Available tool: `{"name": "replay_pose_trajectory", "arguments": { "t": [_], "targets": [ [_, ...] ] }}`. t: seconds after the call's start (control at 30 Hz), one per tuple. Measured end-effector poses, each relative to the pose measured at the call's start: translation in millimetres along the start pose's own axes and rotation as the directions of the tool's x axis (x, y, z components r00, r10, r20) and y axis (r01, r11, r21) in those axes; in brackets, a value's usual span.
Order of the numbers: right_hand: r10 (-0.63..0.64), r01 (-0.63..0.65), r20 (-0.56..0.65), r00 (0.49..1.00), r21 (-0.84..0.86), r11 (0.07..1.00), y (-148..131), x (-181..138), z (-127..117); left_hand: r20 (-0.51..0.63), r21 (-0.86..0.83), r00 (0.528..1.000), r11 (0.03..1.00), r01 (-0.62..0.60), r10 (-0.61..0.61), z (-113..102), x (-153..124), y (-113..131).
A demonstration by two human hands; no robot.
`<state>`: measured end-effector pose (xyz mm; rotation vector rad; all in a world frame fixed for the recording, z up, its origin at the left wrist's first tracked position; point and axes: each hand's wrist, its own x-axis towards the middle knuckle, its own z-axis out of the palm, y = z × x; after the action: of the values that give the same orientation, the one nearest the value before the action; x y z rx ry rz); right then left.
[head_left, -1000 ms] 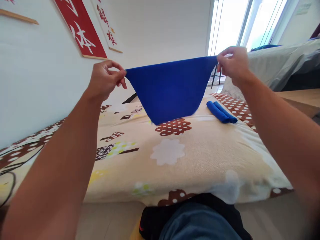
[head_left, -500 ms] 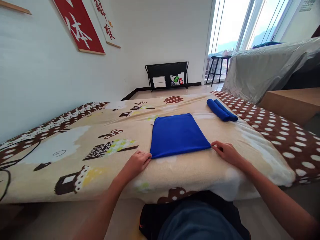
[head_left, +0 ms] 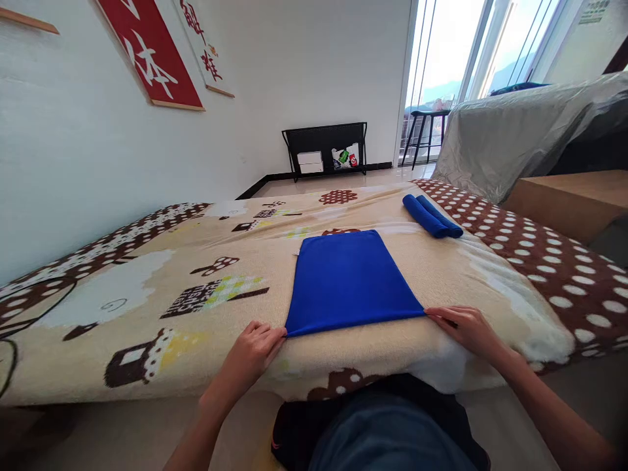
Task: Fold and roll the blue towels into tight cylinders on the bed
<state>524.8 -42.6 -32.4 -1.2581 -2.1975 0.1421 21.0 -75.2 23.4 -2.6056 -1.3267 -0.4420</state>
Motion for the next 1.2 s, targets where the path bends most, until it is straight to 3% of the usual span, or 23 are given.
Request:
{"name": "replay_pose_trajectory", "arguments": {
  "t": [0.13, 0.23, 0.3, 0.4, 0.47, 0.53, 0.77, 0.93, 1.03, 1.13, 1.2],
  "targets": [
    [0.017, -0.015, 0.051, 0.999, -0.039, 0.999, -16, 30, -18, 0.063, -0.200, 0.997, 0.977, 0.066, -0.055, -18, 28, 6],
    [0.087, -0.090, -0.055, 0.995, -0.052, 0.995, -53, 76, -13, -0.053, -0.333, 0.970, 0.920, 0.206, -0.237, -11, 77, 23],
    [0.122, -0.134, -0.113, 0.986, -0.105, 0.985, -86, 104, 12, -0.064, -0.320, 0.941, 0.899, 0.297, -0.333, 11, 112, 46],
    [0.097, -0.100, -0.024, 0.995, -0.213, 0.972, -127, 121, 63, 0.044, -0.205, 0.941, 0.919, 0.337, -0.335, 49, 144, 87],
    [0.073, -0.063, 0.032, 0.997, -0.248, 0.967, -140, 116, 89, 0.088, -0.116, 0.935, 0.929, 0.352, -0.344, 66, 147, 106],
    [0.081, -0.068, 0.037, 0.996, -0.265, 0.962, -138, 103, 99, 0.088, -0.042, 0.926, 0.928, 0.371, -0.366, 71, 136, 113],
    [0.170, -0.189, -0.083, 0.982, -0.375, 0.908, -91, 45, 72, 0.055, 0.127, 0.862, 0.860, 0.494, -0.503, 51, 64, 83],
    [0.216, -0.272, -0.177, 0.960, -0.416, 0.868, -88, 21, 66, 0.087, 0.154, 0.849, 0.849, 0.506, -0.522, 43, 33, 71],
    [0.190, -0.237, -0.153, 0.970, -0.402, 0.884, -100, 50, 53, 0.150, 0.155, 0.840, 0.851, 0.501, -0.522, 27, 61, 60],
    [0.069, -0.075, -0.030, 0.997, -0.336, 0.939, -118, 107, 49, 0.126, 0.161, 0.858, 0.864, 0.477, -0.498, 16, 120, 56],
    [0.044, -0.021, 0.077, 0.996, -0.277, 0.961, -129, 141, 60, 0.152, 0.141, 0.879, 0.890, 0.434, -0.452, 21, 156, 61]
  ]
}}
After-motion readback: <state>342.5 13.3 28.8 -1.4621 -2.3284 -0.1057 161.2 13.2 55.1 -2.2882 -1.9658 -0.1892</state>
